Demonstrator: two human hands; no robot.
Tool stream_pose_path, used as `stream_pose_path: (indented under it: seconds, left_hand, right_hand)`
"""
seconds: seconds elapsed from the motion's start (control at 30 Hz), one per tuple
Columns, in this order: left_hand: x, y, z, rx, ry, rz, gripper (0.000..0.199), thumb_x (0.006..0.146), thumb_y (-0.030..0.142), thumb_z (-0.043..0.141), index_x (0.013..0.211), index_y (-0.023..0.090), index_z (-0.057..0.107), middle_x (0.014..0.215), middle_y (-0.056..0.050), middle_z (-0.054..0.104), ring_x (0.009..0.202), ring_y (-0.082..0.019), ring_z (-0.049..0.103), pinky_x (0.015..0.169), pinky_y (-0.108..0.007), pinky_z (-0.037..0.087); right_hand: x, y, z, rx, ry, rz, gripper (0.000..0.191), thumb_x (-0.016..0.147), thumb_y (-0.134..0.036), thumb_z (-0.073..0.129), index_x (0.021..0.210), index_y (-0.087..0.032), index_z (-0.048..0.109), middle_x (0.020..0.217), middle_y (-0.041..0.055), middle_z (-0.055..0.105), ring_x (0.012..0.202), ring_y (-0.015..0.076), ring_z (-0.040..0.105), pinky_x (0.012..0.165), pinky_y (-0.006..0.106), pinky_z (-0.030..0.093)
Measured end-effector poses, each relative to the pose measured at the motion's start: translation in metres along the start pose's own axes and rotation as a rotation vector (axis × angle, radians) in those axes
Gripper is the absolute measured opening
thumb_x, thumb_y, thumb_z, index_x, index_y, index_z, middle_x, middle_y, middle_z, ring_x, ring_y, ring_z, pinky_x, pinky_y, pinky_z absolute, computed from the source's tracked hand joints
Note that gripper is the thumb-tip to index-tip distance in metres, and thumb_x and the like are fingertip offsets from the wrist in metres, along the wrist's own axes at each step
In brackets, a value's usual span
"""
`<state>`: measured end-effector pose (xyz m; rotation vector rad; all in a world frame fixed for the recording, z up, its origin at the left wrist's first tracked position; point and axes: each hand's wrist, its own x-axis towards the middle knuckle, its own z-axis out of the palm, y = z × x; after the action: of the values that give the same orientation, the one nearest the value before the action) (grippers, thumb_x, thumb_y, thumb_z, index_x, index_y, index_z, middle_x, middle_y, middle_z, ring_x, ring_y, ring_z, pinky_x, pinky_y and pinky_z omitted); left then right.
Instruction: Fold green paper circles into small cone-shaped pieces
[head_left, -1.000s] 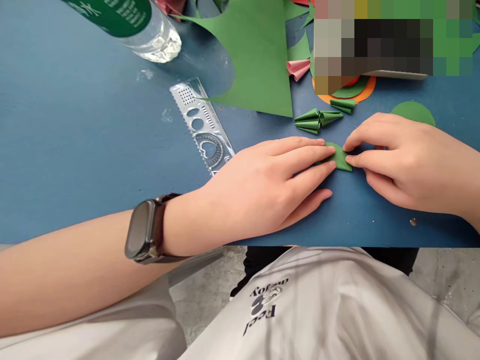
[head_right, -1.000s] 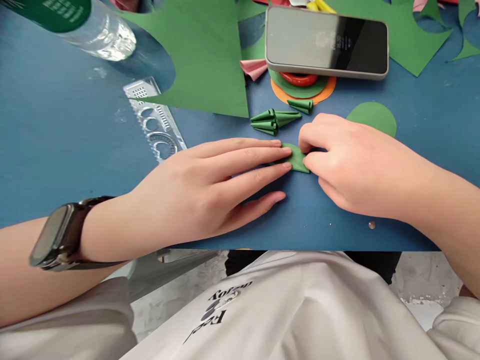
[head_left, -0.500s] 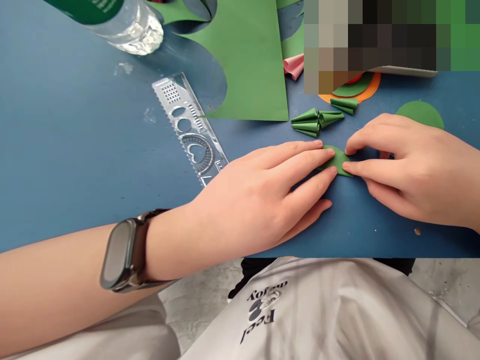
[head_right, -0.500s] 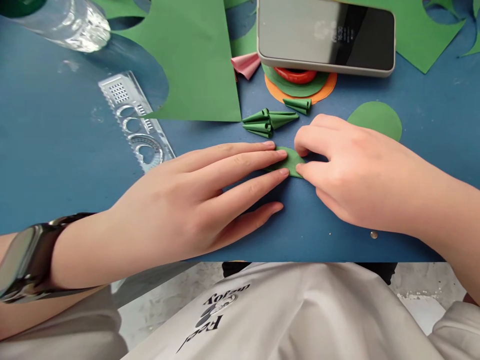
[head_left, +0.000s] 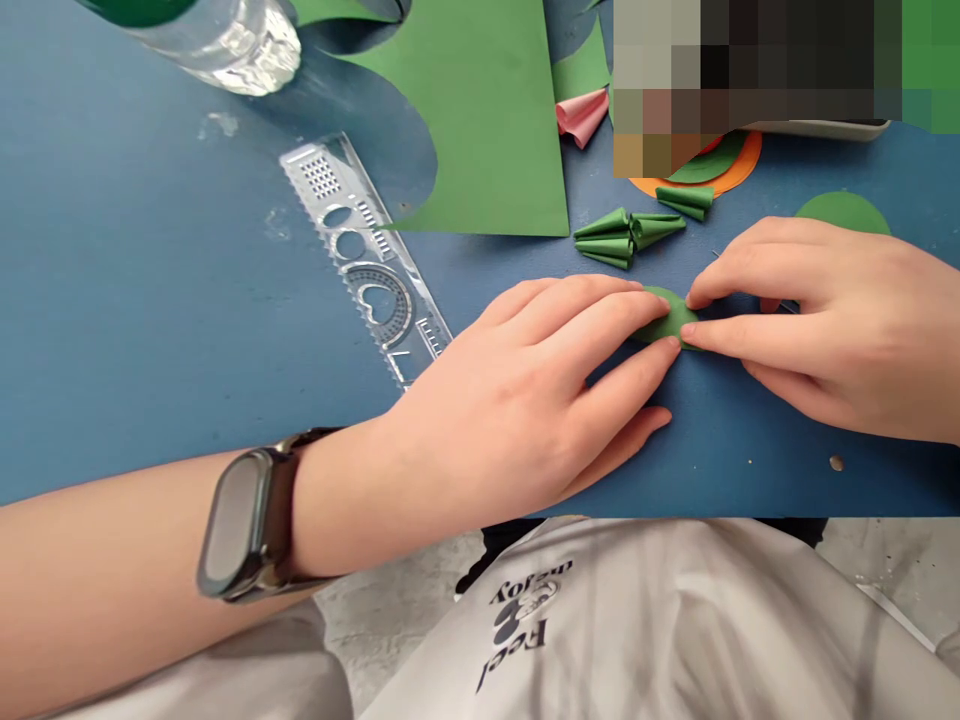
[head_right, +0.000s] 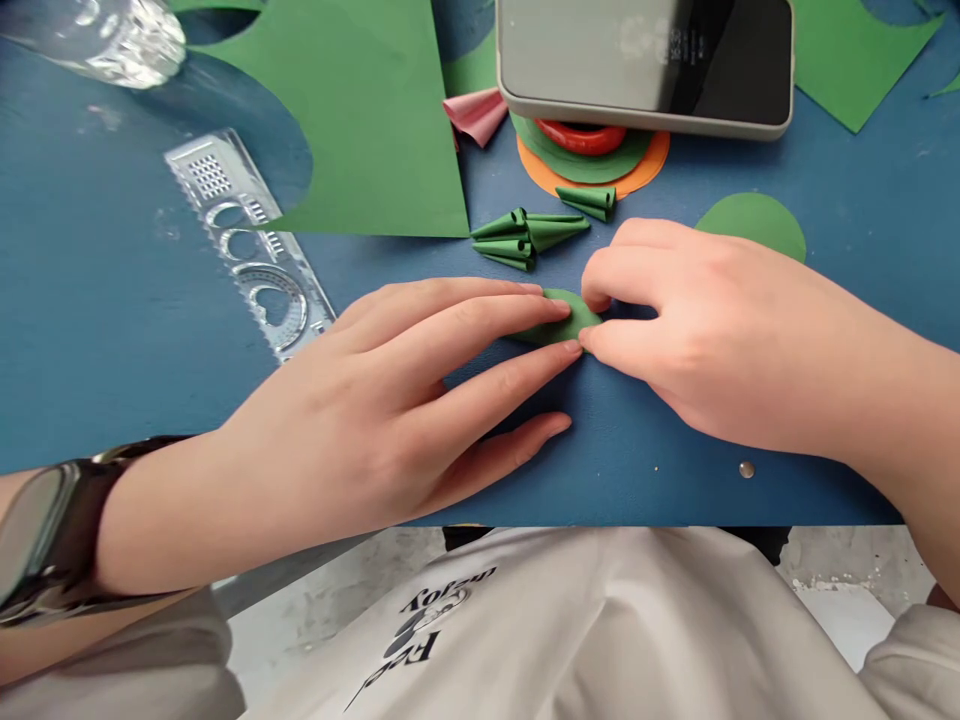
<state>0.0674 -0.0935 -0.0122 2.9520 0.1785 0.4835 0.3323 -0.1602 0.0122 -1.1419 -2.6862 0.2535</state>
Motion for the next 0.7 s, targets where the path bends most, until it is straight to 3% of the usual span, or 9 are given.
stream_pose_path:
  seconds: [0.17,0.5,0.7]
  left_hand:
    - [-0.0003,0.0001,-0.0017,0.019,-0.033,-0.021,0.033,0.109,0.032,0.058,0.132,0.009,0.062,0.134,-0.019,0.071,0.126,-0.037,0.072,0.097,-0.054,0.068]
    - [-0.0017,0.0018,-0.0046,0.024,-0.020,-0.007,0.040,0.108,0.034,0.064,0.132,0.003,0.062,0.131,-0.022,0.071,0.122,-0.038,0.073,0.099,-0.055,0.068]
    - [-0.0019,0.0024,-0.0054,0.018,-0.049,-0.038,0.036,0.110,0.035,0.059,0.133,0.007,0.063,0.134,-0.021,0.071,0.125,-0.037,0.072,0.103,-0.054,0.068]
  right_hand:
    - [0.0013,0.0000,-0.0021,0.035,0.005,-0.037,0.030,0.105,-0.008,0.050,0.095,-0.014,0.078,0.114,0.0122,0.075,0.107,0.0291,0.070,0.078,0.046,0.066]
    - [0.0025,0.0000,-0.0005,0.022,-0.029,-0.005,0.031,0.108,-0.013,0.046,0.104,-0.016,0.077,0.116,0.0100,0.075,0.114,0.0277,0.071,0.089,0.045,0.069]
    - [0.0005,0.0000,-0.0037,-0.010,-0.025,-0.032,0.031,0.106,-0.009,0.045,0.102,-0.014,0.076,0.114,0.0119,0.073,0.114,0.0293,0.071,0.089,0.046,0.069]
